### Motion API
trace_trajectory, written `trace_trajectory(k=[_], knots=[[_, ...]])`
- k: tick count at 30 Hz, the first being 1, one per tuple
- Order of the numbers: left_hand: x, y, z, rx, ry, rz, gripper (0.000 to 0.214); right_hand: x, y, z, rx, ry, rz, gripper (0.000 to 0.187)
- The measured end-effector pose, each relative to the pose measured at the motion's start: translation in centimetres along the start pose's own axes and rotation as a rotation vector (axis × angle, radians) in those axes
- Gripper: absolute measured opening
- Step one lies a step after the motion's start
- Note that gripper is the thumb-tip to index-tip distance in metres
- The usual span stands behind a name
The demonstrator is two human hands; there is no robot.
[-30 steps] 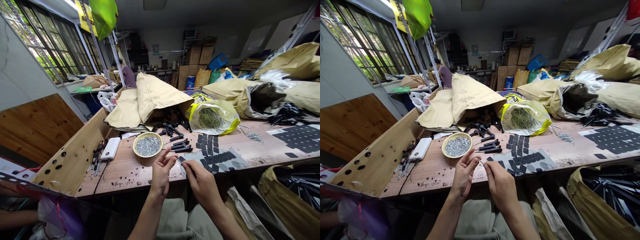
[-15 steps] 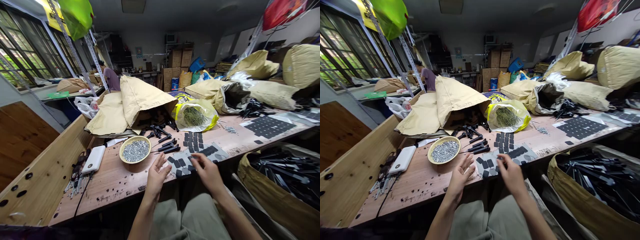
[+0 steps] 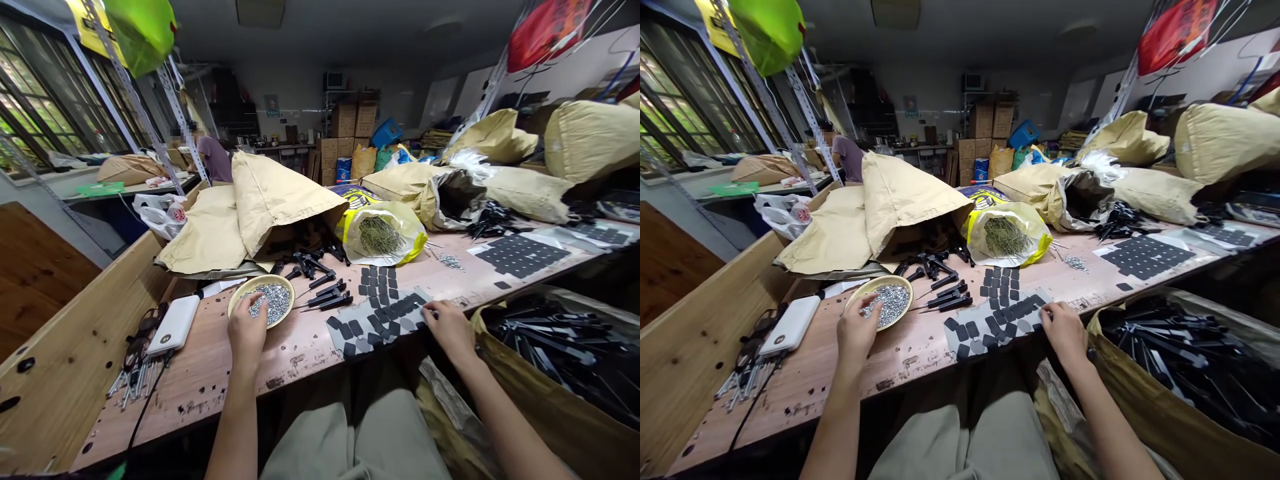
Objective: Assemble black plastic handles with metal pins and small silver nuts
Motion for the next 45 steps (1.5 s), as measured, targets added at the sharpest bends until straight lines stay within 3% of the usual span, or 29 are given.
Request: trace_trajectory(k=[3, 4, 7, 8, 11, 12, 16, 18, 21, 28, 32, 35, 39, 41, 45], knots=[[-1.8, 0.5, -0.5, -0.375, 0.076, -0.196, 0.031, -0.4, 0.3, -0.2, -0.193, -0.157, -0.261, 0.030], [-2.2, 0.8, -0.4, -0.452, 0.083, -0.259, 0.032, -0.5, 0.3, -0.3, -0.208, -0.153, -0.255, 0.030], [-3.0, 1.5, 0.0, -0.540, 0.079, -0.347, 0.030, -0.7, -0.2, -0.5, -0.065, 0.005, -0.012, 0.031], [-3.1, 1.7, 0.2, -0.544, 0.073, -0.350, 0.029, -0.6, -0.3, -0.7, -0.068, 0.008, -0.018, 0.031], [-3.4, 2.2, 0.6, -0.567, 0.042, -0.359, 0.024, 0.2, -0.6, -2.1, -0.306, -0.103, -0.305, 0.032], [-3.5, 2.3, 0.6, -0.573, 0.032, -0.358, 0.022, 0.5, -0.8, -2.5, -0.384, -0.091, -0.342, 0.035], [-3.7, 2.3, 0.6, -0.589, 0.020, -0.349, 0.020, 1.9, -2.5, -3.0, -0.509, 0.185, -0.227, 0.048], [-3.8, 2.4, 0.5, -0.593, 0.028, -0.354, 0.020, 2.8, -3.6, -2.8, -0.550, 0.281, -0.256, 0.052], [-3.9, 2.6, 0.4, -0.596, 0.035, -0.372, 0.018, 4.1, -5.4, -1.7, -0.551, 0.347, -0.279, 0.051], [-3.9, 2.6, 0.1, -0.584, 0.033, -0.346, 0.018, 6.3, -7.9, 2.9, -0.378, 0.451, -0.127, 0.053], [-3.4, 2.4, 0.3, -0.554, 0.039, -0.321, 0.020, 5.3, -6.7, 3.3, -0.325, 0.312, -0.068, 0.047], [-2.9, 2.2, 0.6, -0.511, 0.050, -0.283, 0.022, 2.7, -4.3, 2.3, -0.264, 0.164, -0.001, 0.041], [-2.6, 1.5, 0.4, -0.474, 0.038, -0.223, 0.020, -0.7, -0.8, 0.1, 0.013, 0.070, 0.056, 0.034], [-2.7, 1.0, 0.0, -0.460, 0.028, -0.195, 0.020, -0.9, 0.3, -1.1, 0.038, 0.012, 0.011, 0.033], [-3.0, -0.1, -0.6, -0.382, 0.008, -0.129, 0.022, 1.8, 0.3, -1.7, -0.220, -0.077, -0.151, 0.035]])
Point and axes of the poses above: each hand's wrist, its own x-axis away from the middle knuckle, its own y-axis out of the palm, z = x × y, the point moved 1 cm from there along -x, towards the middle knuckle, and after that the axes turned 11 degrees about z, right-handed, at the moved point
